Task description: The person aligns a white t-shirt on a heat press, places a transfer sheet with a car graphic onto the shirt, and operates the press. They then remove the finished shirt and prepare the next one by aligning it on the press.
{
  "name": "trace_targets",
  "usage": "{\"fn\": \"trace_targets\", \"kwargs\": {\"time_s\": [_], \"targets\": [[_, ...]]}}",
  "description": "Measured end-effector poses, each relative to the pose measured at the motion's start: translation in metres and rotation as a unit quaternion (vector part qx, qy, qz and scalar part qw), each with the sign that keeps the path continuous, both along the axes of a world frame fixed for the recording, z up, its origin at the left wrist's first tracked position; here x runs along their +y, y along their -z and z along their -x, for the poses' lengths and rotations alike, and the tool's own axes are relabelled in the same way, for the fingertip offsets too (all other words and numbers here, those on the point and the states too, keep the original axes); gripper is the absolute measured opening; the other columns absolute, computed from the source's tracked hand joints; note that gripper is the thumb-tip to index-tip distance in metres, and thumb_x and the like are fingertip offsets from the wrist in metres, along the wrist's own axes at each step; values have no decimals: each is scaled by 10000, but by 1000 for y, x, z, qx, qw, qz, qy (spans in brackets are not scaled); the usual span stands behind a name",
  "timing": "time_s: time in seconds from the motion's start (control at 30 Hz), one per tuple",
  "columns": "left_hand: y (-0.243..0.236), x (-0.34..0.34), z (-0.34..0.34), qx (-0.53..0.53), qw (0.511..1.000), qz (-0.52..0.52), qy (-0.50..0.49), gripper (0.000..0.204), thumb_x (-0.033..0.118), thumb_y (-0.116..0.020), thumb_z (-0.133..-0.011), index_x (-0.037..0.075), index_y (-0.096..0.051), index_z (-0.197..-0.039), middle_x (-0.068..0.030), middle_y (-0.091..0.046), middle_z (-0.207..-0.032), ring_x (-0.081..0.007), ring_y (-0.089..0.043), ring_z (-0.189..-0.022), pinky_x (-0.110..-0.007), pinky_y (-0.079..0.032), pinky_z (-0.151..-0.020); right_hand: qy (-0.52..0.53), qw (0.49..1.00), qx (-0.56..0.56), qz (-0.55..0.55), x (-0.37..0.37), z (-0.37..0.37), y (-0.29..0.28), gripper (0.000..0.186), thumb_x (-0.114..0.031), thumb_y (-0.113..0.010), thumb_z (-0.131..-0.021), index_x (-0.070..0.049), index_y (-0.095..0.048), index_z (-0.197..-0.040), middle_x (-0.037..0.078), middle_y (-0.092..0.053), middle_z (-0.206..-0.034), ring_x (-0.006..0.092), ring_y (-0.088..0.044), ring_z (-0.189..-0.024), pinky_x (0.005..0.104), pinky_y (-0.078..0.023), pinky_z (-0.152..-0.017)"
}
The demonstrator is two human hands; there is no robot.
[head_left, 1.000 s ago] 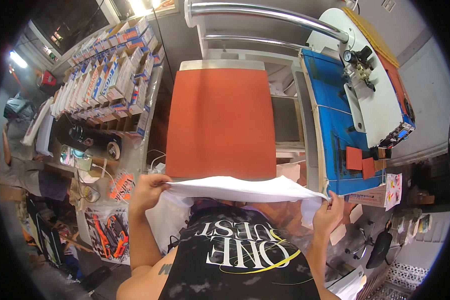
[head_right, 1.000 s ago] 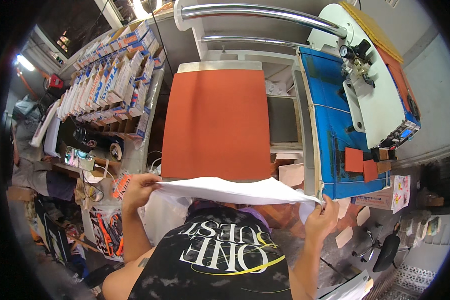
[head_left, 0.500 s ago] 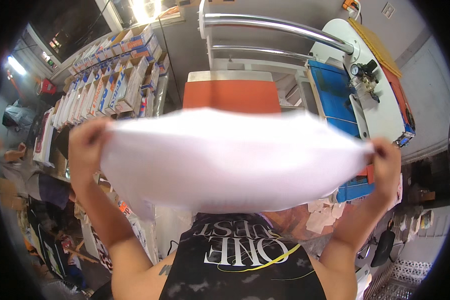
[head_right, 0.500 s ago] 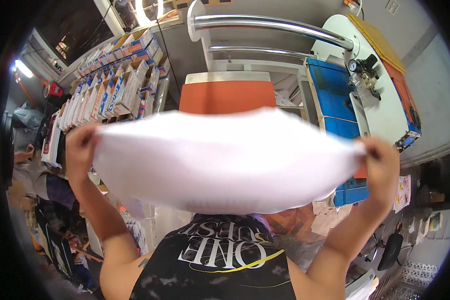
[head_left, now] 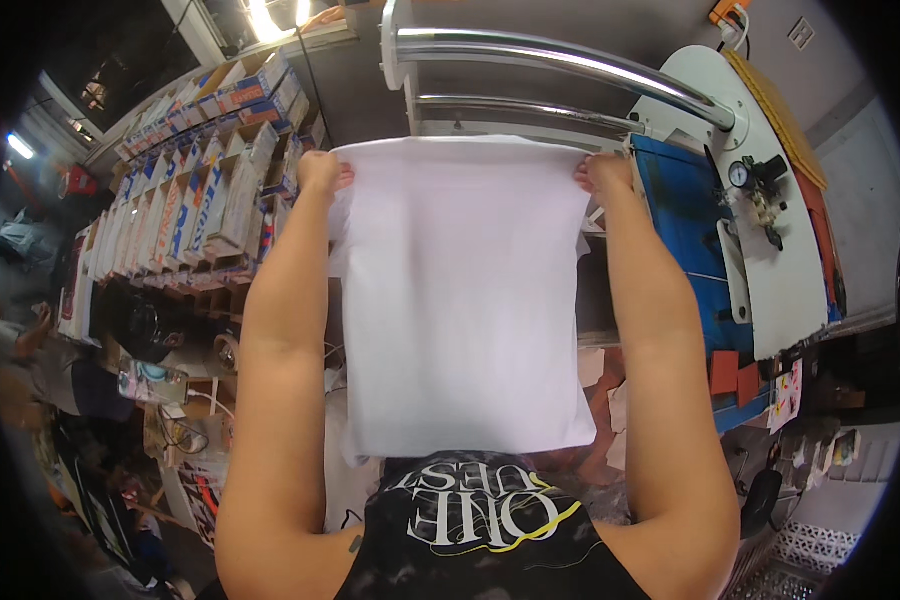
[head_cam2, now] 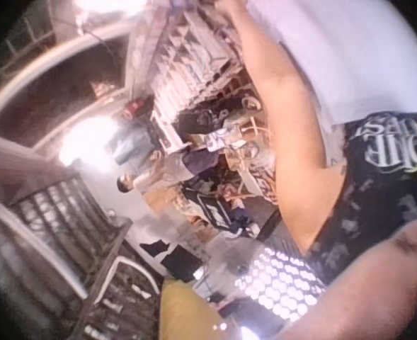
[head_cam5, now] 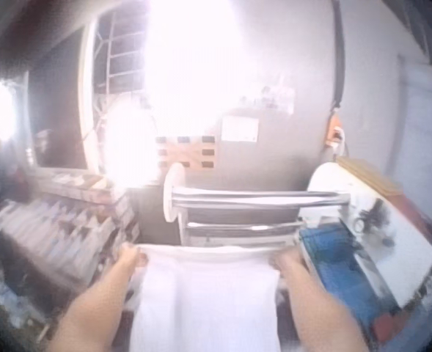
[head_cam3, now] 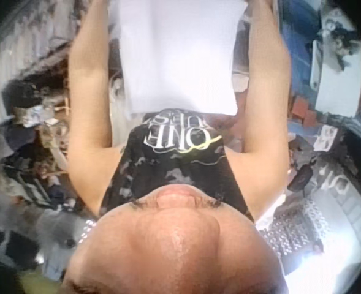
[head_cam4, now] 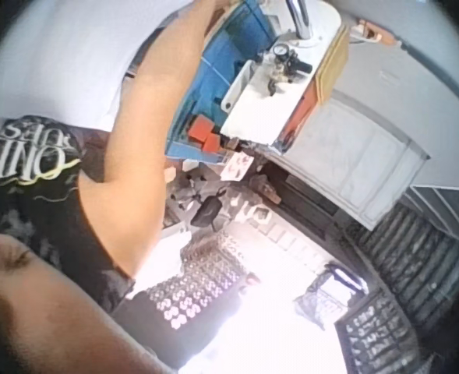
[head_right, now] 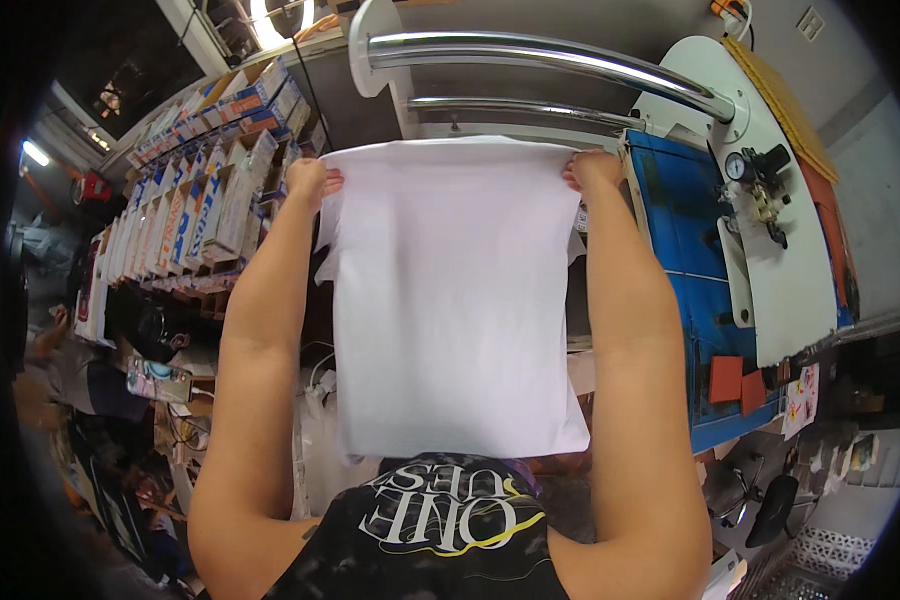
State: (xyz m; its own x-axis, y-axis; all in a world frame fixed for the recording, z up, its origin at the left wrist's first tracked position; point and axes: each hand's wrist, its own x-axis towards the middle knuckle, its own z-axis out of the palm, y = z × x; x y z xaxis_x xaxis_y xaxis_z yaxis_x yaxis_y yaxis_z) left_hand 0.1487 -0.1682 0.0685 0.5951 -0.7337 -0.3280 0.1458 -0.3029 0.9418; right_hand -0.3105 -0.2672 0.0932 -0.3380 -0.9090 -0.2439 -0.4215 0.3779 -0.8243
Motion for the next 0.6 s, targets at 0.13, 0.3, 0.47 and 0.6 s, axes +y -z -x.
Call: {"fn": "trace_targets", "kwargs": {"time_s": [0.13,0.3,0.47,0.6], "targets": [[57,-25,-10,18,996,67,-50,188,115,-506,-1052,-36,-476,-1160,-239,-671,-1013,-359,-724,-911,-476,-630,-829,26,994,-63,83,-45,0,72,141,-140,-663,-871,-25,-741,-895,117,-747,-789,191,-736,-745,340,-594,-727],[87,-57,-22,-38,993,106,-36,201,106,-564,-1020,-27,-523,-1166,-209,-688,-1022,-320,-726,-886,-432,-618,-792,5,990,-23,140,-83,-13,96,191,-189,-698,-879,-28,-741,-972,128,-759,-909,251,-731,-859,366,-575,-822],[99,-49,53,-495,846,169,99,354,103,-688,-897,15,-636,-1236,-186,-706,-1144,-394,-666,-1037,-466,-526,-933,-230,891,252,300,-22,-68,93,498,-312,-752,-885,-4,-632,-1257,212,-662,-1257,401,-605,-1189,461,-460,-1057],[93,-32,137,-501,793,189,291,332,219,-668,-917,56,-678,-1207,-170,-674,-1223,-403,-592,-1169,-499,-448,-1034,-389,813,383,201,35,-125,91,514,-491,-613,-938,-62,-662,-1216,162,-644,-1165,372,-575,-1155,506,-434,-1022]]}}
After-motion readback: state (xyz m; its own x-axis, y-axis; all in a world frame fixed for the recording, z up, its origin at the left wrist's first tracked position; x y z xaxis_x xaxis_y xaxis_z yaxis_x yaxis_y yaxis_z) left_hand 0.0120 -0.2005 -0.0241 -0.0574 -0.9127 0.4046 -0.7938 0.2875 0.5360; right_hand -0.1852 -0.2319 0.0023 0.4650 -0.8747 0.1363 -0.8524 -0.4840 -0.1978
